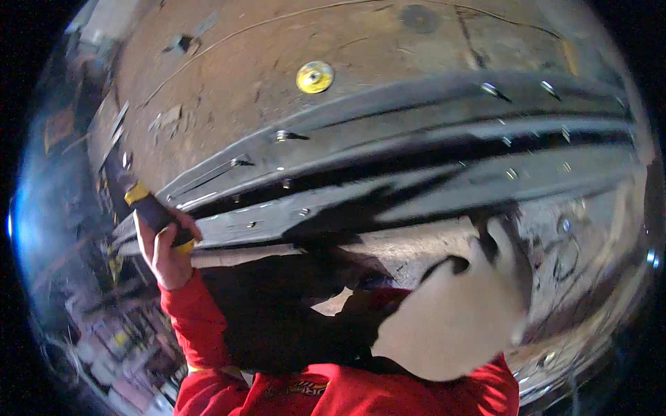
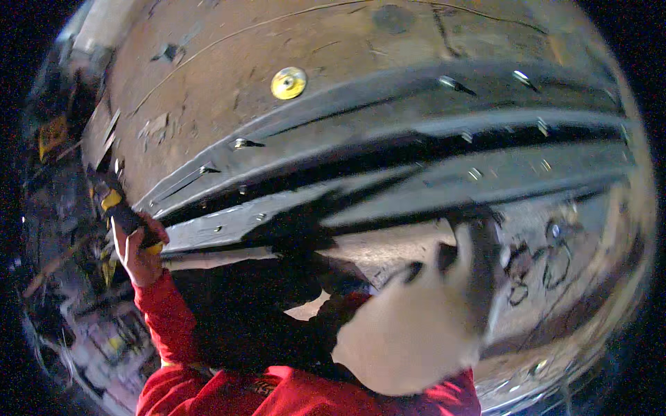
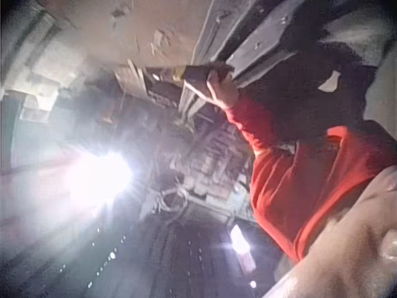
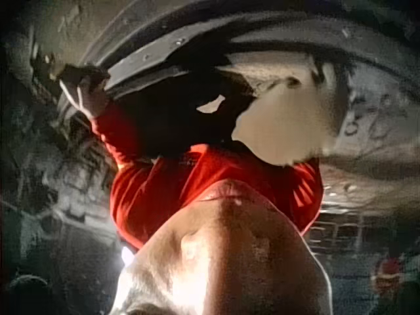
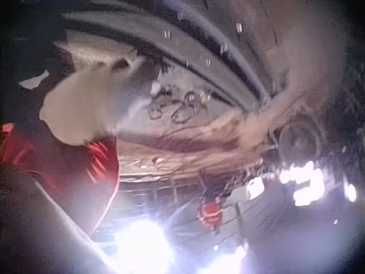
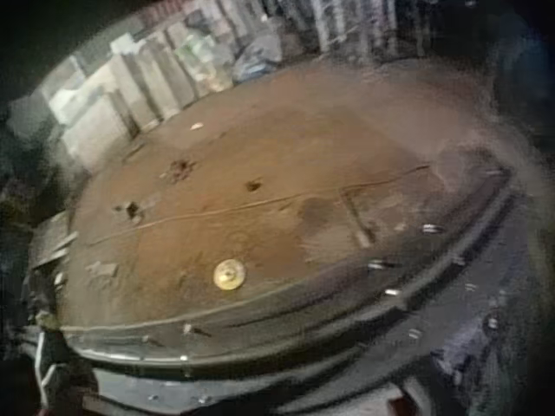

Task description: The person uses a yellow utility knife to scrape and remove old sealant or adhesive from the seam of a large, curved metal panel. The person works methodically along the joint, using the blade to pry and cut away the material while holding the panel steady with the other hand.

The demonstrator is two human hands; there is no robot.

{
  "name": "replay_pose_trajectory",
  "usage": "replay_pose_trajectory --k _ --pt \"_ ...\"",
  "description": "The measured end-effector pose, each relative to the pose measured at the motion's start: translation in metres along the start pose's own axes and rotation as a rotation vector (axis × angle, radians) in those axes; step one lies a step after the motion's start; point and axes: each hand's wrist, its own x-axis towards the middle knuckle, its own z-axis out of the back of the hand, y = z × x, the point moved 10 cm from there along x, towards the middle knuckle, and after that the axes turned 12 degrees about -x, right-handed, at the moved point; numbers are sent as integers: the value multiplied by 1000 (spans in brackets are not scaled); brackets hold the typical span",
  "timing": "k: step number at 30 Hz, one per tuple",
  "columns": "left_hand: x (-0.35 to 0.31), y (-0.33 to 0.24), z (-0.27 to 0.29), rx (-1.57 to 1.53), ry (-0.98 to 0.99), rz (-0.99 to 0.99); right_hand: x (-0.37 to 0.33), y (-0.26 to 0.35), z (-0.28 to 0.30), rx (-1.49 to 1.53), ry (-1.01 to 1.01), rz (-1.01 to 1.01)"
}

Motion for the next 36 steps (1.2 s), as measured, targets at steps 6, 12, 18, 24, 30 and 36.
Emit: replay_pose_trajectory --k 6,12,18,24,30,36 --pt "28 7 -25 83 21 43 -23 11 -19 -128 239 142" --pt "21 13 -3 38 -140 -18 -50 70 -25 -222 501 390" --pt "-12 -12 -11 -31 -292 -102 -63 179 3 314 -3 1103" --pt "-15 -13 -45 71 -273 -58 -32 97 -6 3 143 653" --pt "-22 -29 -81 82 -377 -83 -28 -41 -11 15 67 234" --pt "-40 -21 -142 48 -425 -26 -29 -128 -12 71 -11 19"
